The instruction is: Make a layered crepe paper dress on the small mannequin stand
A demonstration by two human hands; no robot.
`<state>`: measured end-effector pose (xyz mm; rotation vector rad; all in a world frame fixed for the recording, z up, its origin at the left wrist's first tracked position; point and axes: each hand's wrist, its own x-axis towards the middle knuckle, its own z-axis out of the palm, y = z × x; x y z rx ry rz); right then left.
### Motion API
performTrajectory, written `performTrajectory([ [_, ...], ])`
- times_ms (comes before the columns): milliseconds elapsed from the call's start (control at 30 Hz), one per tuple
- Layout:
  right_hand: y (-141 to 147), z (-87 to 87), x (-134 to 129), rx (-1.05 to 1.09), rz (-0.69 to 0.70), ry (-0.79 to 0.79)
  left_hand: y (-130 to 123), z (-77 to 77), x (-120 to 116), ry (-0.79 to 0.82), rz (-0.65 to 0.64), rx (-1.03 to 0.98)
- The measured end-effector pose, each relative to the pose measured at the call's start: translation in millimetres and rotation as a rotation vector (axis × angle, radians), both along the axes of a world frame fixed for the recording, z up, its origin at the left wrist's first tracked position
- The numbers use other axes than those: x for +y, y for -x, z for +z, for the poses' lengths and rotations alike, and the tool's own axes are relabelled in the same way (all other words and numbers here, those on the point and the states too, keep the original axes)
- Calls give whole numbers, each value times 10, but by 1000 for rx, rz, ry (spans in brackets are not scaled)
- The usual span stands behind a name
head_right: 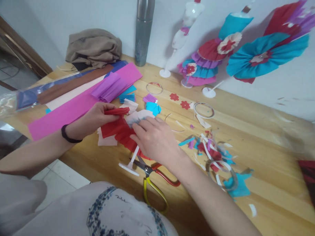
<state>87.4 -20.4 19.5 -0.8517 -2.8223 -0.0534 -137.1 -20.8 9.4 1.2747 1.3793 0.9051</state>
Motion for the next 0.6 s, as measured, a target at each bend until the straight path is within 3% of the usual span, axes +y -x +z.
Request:
performTrajectory([
  [167, 58, 98, 7, -45, -61, 136, -39, 127, -46, 35, 29, -51],
  [367, 82, 127, 17, -127, 9, 158, -58, 152, -95, -13, 10, -51],
  [600, -42, 76, 60, 231, -103, 89, -149, 224, -132, -31, 1, -55],
])
